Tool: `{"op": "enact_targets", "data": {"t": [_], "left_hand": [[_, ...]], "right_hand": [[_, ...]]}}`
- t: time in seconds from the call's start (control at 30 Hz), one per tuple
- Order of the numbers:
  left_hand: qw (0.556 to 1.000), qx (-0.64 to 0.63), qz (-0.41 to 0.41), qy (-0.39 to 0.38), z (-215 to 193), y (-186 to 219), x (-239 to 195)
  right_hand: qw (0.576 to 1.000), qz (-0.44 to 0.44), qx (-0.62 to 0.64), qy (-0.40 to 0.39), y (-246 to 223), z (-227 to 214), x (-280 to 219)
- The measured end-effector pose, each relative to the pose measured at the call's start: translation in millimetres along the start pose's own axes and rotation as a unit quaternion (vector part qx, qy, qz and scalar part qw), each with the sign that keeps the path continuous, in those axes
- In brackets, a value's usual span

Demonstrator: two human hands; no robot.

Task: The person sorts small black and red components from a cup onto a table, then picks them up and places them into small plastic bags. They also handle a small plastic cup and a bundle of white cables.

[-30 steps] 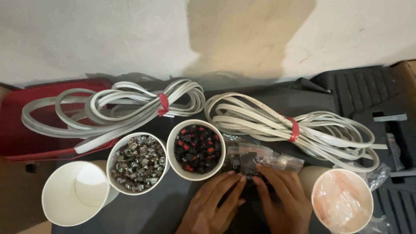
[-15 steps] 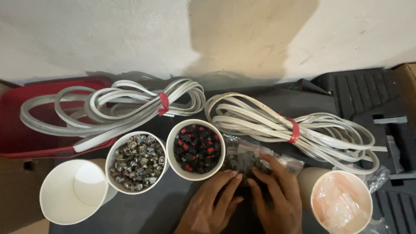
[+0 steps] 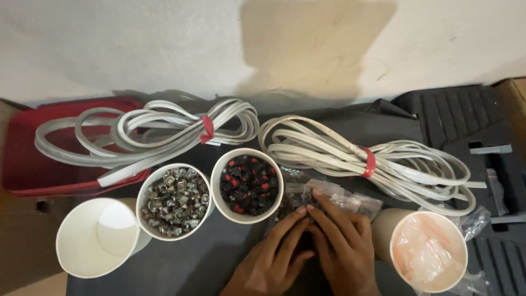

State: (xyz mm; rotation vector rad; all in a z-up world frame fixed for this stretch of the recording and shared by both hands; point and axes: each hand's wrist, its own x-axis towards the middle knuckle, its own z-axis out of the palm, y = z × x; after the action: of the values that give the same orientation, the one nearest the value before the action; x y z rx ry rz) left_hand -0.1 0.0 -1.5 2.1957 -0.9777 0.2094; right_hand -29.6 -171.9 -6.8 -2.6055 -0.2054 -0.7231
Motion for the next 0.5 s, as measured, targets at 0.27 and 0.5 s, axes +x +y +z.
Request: {"op": "enact_targets", "data": {"t": [0.27,0.5], "left_hand": [[0.999,-0.027,-0.046,0.000,-1.2,3.0,-2.6],[0.999,-0.008,0.026,0.036,8.0,-1.9,3.4]], "right_hand": [[1.000,-0.008,-0.022,0.020,-6.9,-5.6,-0.9],[0.998,0.027,-0.047,-0.015,-6.7,-7.2,1.6]]}}
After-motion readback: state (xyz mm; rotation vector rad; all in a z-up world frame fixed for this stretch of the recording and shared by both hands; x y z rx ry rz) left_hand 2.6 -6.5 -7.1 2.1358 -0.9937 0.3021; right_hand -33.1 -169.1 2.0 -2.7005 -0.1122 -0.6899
